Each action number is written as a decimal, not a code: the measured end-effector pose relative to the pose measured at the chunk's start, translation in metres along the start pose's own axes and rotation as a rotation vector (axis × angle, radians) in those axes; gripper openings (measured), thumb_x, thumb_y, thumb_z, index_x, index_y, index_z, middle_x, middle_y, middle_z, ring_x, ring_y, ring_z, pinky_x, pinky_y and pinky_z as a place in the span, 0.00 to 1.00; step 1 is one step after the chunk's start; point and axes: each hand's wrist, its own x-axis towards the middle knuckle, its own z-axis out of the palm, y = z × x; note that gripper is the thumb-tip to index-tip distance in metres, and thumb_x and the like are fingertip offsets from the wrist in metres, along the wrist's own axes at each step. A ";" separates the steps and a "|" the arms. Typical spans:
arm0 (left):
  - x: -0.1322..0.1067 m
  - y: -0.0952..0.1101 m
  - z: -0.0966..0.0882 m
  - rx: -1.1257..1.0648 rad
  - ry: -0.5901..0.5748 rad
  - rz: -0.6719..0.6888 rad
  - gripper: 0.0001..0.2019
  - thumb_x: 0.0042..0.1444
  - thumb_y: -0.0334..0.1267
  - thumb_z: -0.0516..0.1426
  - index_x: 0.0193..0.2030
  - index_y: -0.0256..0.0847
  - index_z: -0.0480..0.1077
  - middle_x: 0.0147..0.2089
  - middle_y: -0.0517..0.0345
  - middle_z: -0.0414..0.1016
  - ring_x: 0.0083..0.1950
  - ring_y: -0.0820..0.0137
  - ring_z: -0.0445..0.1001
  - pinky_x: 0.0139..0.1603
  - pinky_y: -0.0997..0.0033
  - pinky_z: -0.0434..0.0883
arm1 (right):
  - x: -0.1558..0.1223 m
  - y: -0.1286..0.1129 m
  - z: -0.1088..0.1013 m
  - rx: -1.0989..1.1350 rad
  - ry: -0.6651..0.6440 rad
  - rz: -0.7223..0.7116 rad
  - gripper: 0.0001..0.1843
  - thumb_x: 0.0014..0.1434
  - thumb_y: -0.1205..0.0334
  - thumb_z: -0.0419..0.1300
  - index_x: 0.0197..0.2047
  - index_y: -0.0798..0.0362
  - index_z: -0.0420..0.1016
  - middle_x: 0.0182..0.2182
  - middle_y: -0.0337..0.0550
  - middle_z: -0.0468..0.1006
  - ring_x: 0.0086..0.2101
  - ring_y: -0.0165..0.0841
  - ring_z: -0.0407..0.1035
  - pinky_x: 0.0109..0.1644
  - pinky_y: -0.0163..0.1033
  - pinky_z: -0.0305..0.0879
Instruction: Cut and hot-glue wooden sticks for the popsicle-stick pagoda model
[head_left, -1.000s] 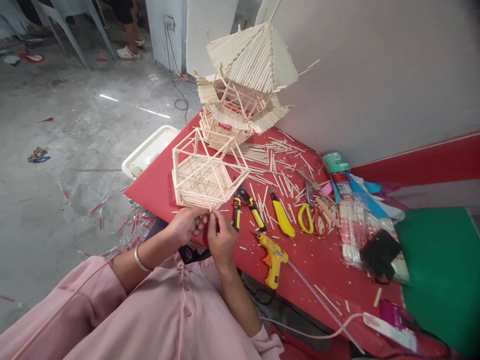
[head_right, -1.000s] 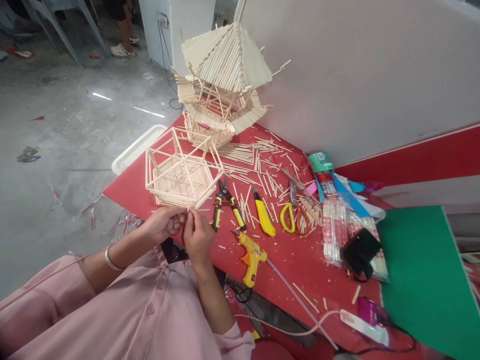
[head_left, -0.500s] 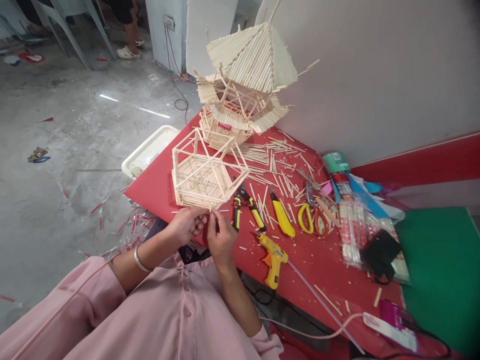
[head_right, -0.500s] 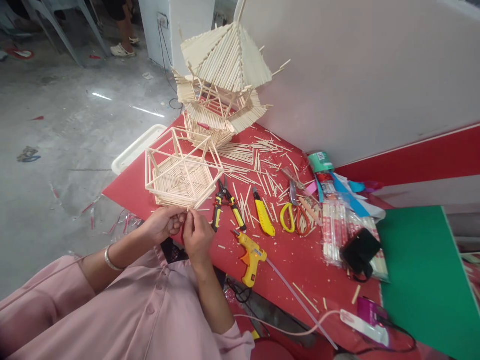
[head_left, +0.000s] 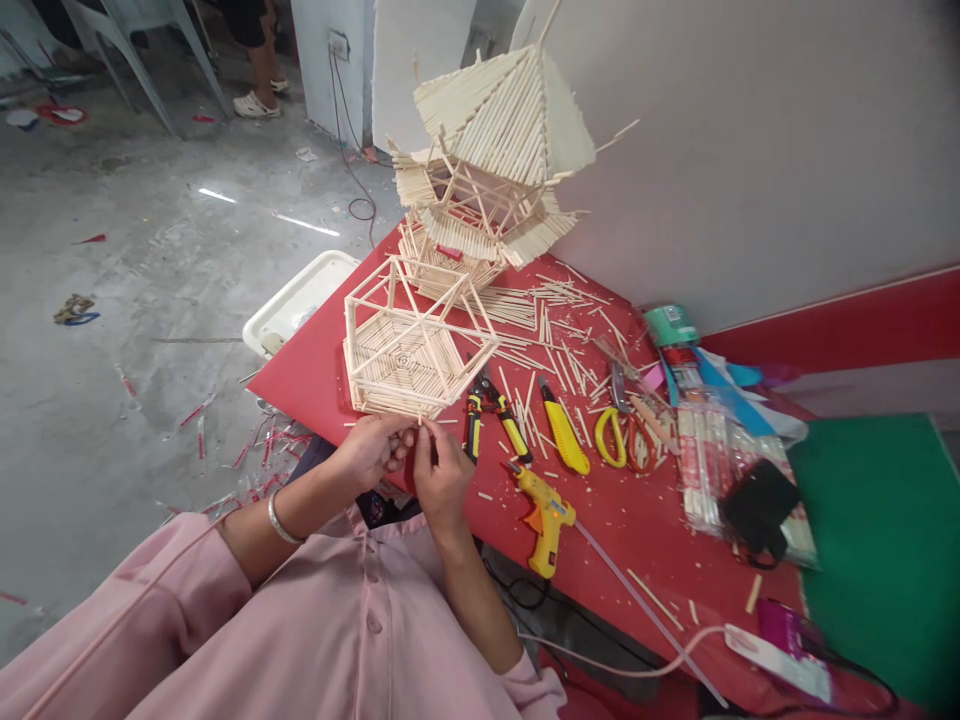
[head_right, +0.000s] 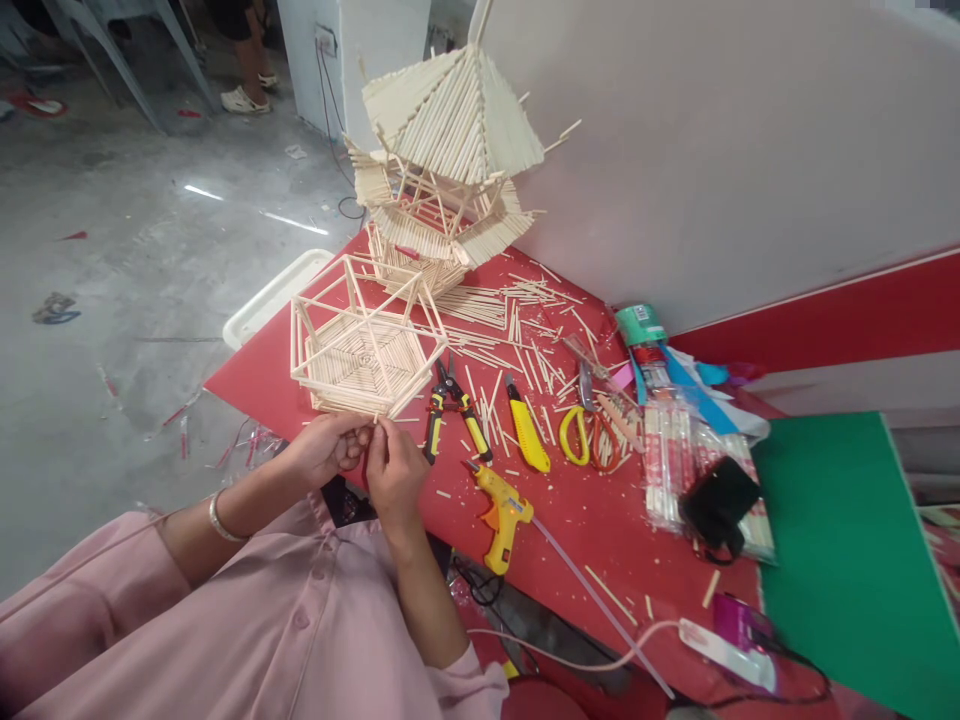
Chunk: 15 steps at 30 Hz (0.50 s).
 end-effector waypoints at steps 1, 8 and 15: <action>0.000 0.000 0.000 -0.002 0.000 0.000 0.14 0.46 0.40 0.63 0.18 0.36 0.66 0.15 0.63 0.61 0.16 0.80 0.56 0.16 0.78 0.51 | 0.000 0.000 0.000 0.001 -0.001 0.001 0.13 0.68 0.63 0.53 0.48 0.55 0.77 0.37 0.48 0.84 0.37 0.34 0.78 0.45 0.38 0.72; 0.002 -0.003 -0.003 -0.006 -0.009 0.003 0.14 0.46 0.41 0.64 0.20 0.36 0.66 0.15 0.63 0.61 0.16 0.80 0.57 0.16 0.78 0.51 | 0.000 -0.001 0.000 -0.001 -0.005 -0.002 0.13 0.68 0.64 0.52 0.48 0.56 0.77 0.38 0.49 0.84 0.37 0.35 0.78 0.44 0.38 0.72; 0.001 -0.001 -0.001 -0.003 -0.006 -0.002 0.14 0.44 0.41 0.64 0.19 0.36 0.66 0.15 0.63 0.62 0.16 0.80 0.57 0.16 0.78 0.51 | 0.000 0.000 0.000 0.007 -0.005 0.004 0.13 0.68 0.64 0.52 0.48 0.55 0.77 0.38 0.48 0.83 0.38 0.35 0.78 0.45 0.38 0.72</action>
